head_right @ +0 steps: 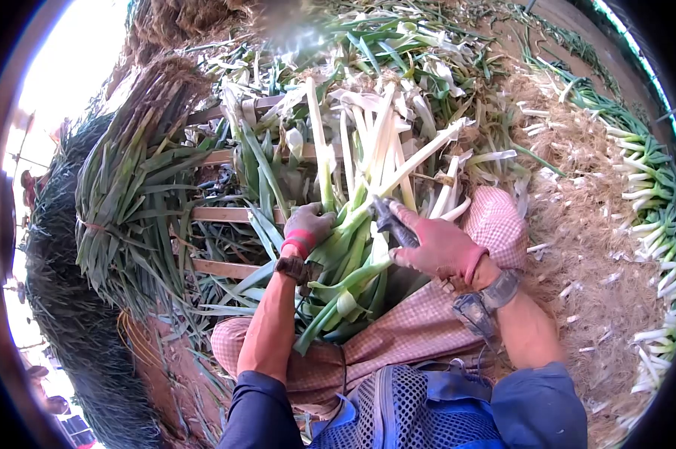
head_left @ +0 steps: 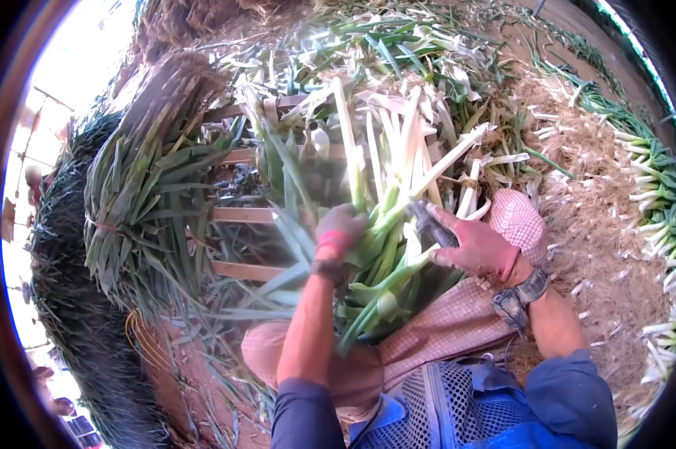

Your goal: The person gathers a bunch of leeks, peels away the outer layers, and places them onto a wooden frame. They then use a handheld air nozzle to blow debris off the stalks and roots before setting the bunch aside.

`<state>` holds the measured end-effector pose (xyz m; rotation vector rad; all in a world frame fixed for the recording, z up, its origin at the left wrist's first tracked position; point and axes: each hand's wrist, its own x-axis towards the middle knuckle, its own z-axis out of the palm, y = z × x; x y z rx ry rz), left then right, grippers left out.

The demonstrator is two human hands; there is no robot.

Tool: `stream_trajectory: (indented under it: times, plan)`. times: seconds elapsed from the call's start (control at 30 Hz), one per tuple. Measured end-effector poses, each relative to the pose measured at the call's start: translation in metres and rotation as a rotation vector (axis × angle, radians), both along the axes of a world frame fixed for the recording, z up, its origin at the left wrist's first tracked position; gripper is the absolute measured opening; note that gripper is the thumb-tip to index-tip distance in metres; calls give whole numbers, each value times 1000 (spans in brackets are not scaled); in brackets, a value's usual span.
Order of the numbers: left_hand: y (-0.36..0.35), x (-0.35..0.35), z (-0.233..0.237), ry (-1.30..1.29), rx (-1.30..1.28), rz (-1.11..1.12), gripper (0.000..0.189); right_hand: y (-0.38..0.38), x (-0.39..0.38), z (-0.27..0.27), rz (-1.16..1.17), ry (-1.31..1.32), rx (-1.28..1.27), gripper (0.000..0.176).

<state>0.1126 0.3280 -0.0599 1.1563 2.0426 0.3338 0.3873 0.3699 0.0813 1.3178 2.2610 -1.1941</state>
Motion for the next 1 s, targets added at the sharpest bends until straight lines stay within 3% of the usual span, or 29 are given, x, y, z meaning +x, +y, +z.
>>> stream_trajectory:
  times: [0.03, 0.17, 0.23, 0.33, 0.4, 0.53, 0.6, 0.63, 0.67, 0.7, 0.73, 0.77, 0.8, 0.87, 0.93, 1.0]
  plan:
    - [1, 0, 0, -15, 7, 1, 49, -2, 6, -6, -29, 8, -126, 100]
    - [1, 8, 8, -49, 35, 4, 54, -17, 18, -13, 46, 84, -51, 99]
    - [3, 9, 21, -92, 11, -78, 69, -20, 28, -16, -4, 148, -49, 96]
    - [6, 22, -12, -46, 90, -184, 80, -27, 37, -8, -74, 149, -98, 93]
    - [5, 35, -6, -52, 118, -158, 86, -36, 51, -16, -113, 309, 64, 95]
    - [14, 29, 14, -253, -54, -160, 69, -53, 81, -14, -184, 305, 68, 93]
    - [12, 29, 26, -115, 46, -84, 58, -55, 87, -12, -293, 362, 4, 91]
    - [7, 26, 43, -156, 19, -42, 57, -54, 92, -14, -311, 346, -12, 90]
    - [1, 26, 43, -142, 137, -9, 41, -53, 95, -16, -328, 330, -29, 89]
    - [0, 17, 27, -255, 144, 80, 40, -53, 95, -17, -332, 334, -35, 89]
    - [0, 3, 4, -369, 151, 171, 39, -53, 95, -17, -285, 317, -69, 88]
    - [2, -14, -15, -331, 178, 98, 34, -53, 95, -16, -238, 301, -100, 88]
    - [-4, -17, -8, -483, 192, 175, 32, -52, 94, -14, -190, 285, -131, 87]
    - [-5, -29, -4, -433, 141, 244, 28, -50, 89, -16, -240, 347, -274, 88]
    - [-10, -36, -5, -515, 168, 313, 28, -54, 87, -38, -25, 391, -7, 89]
    - [-14, -33, 9, -601, 201, 383, 29, -49, 74, -39, -31, 309, -15, 93]
